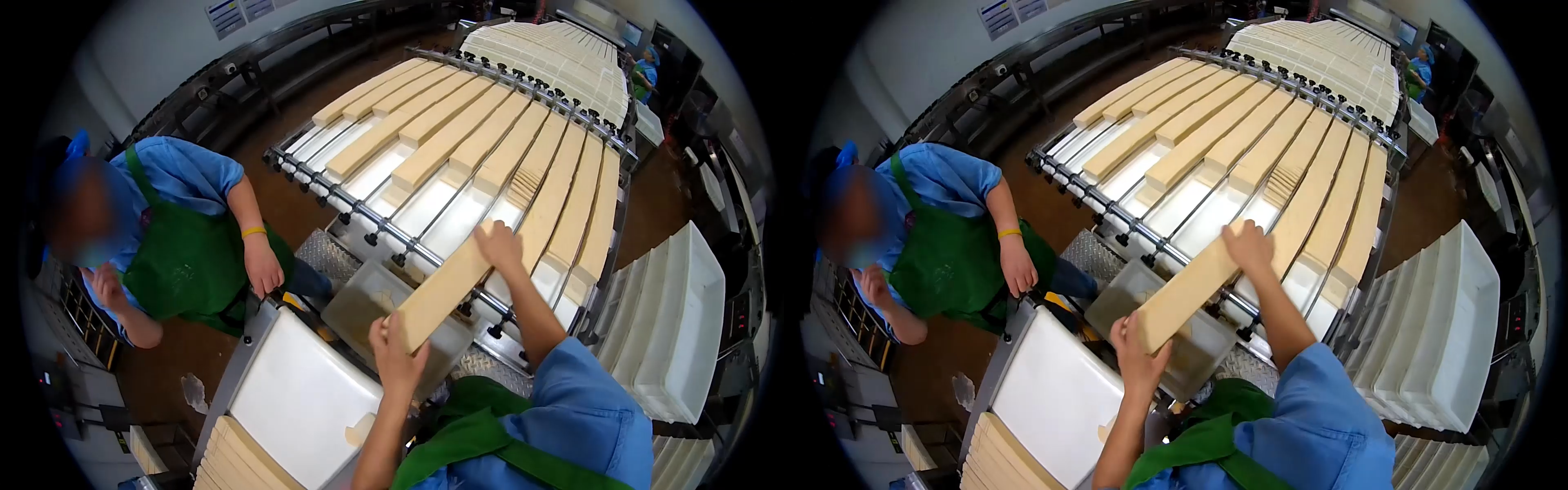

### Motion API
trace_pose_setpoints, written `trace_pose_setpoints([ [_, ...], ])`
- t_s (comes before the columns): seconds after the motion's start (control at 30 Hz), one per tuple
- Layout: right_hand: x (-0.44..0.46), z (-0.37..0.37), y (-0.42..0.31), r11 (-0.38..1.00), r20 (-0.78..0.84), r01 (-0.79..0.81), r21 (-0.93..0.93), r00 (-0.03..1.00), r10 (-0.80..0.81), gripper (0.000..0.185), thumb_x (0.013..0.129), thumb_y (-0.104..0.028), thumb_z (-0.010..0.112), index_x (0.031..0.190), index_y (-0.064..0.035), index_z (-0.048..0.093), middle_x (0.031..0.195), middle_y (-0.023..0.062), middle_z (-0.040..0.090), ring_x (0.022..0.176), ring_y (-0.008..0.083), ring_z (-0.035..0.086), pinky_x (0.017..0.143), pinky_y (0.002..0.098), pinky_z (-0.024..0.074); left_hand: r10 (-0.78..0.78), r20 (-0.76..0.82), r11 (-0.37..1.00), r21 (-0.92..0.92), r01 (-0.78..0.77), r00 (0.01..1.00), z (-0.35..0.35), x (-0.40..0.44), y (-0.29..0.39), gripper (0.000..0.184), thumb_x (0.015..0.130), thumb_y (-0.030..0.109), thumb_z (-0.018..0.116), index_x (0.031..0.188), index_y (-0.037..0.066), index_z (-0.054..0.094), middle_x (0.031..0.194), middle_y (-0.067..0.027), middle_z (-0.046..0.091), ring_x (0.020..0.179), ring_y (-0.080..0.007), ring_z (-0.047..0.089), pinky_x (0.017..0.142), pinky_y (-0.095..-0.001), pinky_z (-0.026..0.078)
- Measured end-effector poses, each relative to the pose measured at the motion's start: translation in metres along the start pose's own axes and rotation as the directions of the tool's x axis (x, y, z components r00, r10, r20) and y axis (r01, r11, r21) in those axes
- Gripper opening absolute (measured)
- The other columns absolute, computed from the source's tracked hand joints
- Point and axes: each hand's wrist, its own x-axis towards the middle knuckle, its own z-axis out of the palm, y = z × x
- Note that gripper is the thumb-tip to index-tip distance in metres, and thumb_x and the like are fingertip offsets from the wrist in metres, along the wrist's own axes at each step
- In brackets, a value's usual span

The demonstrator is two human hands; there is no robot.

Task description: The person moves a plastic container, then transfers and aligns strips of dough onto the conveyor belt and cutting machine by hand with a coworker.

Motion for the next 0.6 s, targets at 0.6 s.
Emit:
trace_pose_setpoints([
  [0.6,0.146,-0.017,0.071,0.982,-0.03,0.109,-0.157,0.993,-0.115,0.058,0.089,-0.038,0.044,0.13,0.0034,0.046,0.135,0.0224,0.045,0.124,0.0367,0.041,0.103,0.0474,0.0269,0.004,0.442,0.99,-0.125,0.057,0.897,0.102,0.083,0.041,0.059,0.083,0.008,0.068,0.136,0.012,0.042,0.137,-0.0209,0.027,0.12,-0.0392,0.043,0.101,-0.0409,0.04],
])
